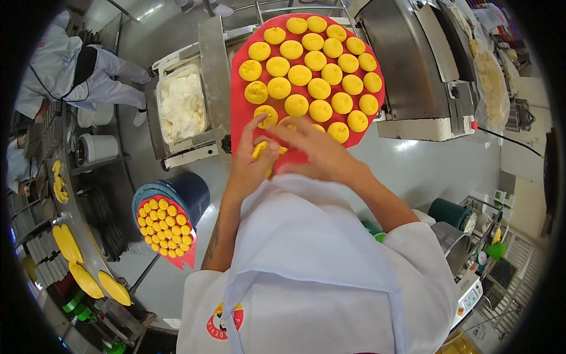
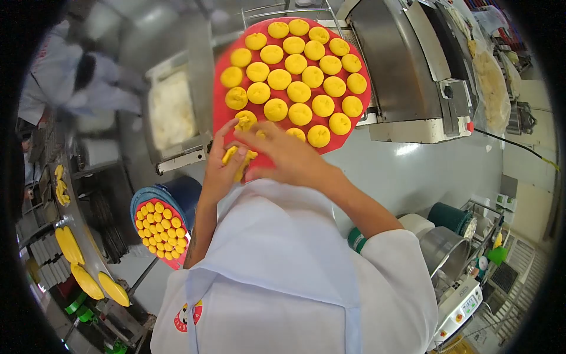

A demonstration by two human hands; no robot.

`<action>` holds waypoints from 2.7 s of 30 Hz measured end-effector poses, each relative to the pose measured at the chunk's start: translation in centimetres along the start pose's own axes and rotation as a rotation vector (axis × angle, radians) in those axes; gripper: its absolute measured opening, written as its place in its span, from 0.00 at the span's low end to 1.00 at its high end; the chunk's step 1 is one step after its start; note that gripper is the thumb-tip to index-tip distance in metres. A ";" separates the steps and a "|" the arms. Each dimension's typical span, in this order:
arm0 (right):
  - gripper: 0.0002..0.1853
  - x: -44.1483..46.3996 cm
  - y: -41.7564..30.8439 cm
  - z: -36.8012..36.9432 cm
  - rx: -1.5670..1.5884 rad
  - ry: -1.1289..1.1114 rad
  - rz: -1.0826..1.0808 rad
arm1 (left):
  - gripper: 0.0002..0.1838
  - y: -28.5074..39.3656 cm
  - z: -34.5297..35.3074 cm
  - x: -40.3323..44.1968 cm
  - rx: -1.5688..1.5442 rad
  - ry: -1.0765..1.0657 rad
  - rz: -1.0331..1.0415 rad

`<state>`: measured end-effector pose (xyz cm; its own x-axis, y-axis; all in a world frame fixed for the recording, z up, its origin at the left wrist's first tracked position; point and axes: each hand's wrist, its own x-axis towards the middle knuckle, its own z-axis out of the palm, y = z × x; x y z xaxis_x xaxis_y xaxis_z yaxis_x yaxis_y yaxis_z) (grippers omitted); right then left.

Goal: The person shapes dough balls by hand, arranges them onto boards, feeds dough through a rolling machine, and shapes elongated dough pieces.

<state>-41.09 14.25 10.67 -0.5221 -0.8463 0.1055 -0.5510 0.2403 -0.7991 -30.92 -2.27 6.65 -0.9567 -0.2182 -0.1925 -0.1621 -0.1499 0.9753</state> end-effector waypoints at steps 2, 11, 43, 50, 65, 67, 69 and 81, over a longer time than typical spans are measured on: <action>0.27 -0.5 -0.9 -0.4 0.057 -0.095 0.022 | 0.37 2.4 1.0 -0.1 -0.046 -0.108 -0.043; 0.15 -3.8 -0.6 -6.5 -0.093 -0.410 -0.182 | 0.40 10.4 2.6 -1.0 0.498 -0.676 0.115; 0.08 20.9 12.7 2.5 -0.456 -0.040 -0.161 | 0.14 -3.8 -13.0 -1.1 -0.446 0.312 -0.099; 0.21 19.8 4.2 0.2 -0.497 -0.037 -0.206 | 0.28 -0.2 -12.8 1.2 -0.797 0.287 -0.075; 0.12 4.5 -0.9 -9.9 -0.069 -0.068 -0.322 | 0.17 9.6 0.7 3.1 0.067 0.017 0.145; 0.05 3.1 -1.4 -10.8 0.260 0.112 -0.246 | 0.16 9.4 1.0 3.3 -0.064 0.168 0.094; 0.05 0.1 1.2 -11.9 1.082 0.239 -0.114 | 0.16 7.1 -3.6 5.1 -0.443 0.578 0.205; 0.21 19.9 13.0 -12.2 -0.189 0.011 0.019 | 0.11 0.8 -7.5 6.6 -0.701 0.603 0.137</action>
<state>-66.60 6.28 9.56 -0.5402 -0.8357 0.0986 -0.6526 0.3421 -0.6761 -35.55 -11.09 5.35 -0.6380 -0.7111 -0.2955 0.3139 -0.5905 0.7435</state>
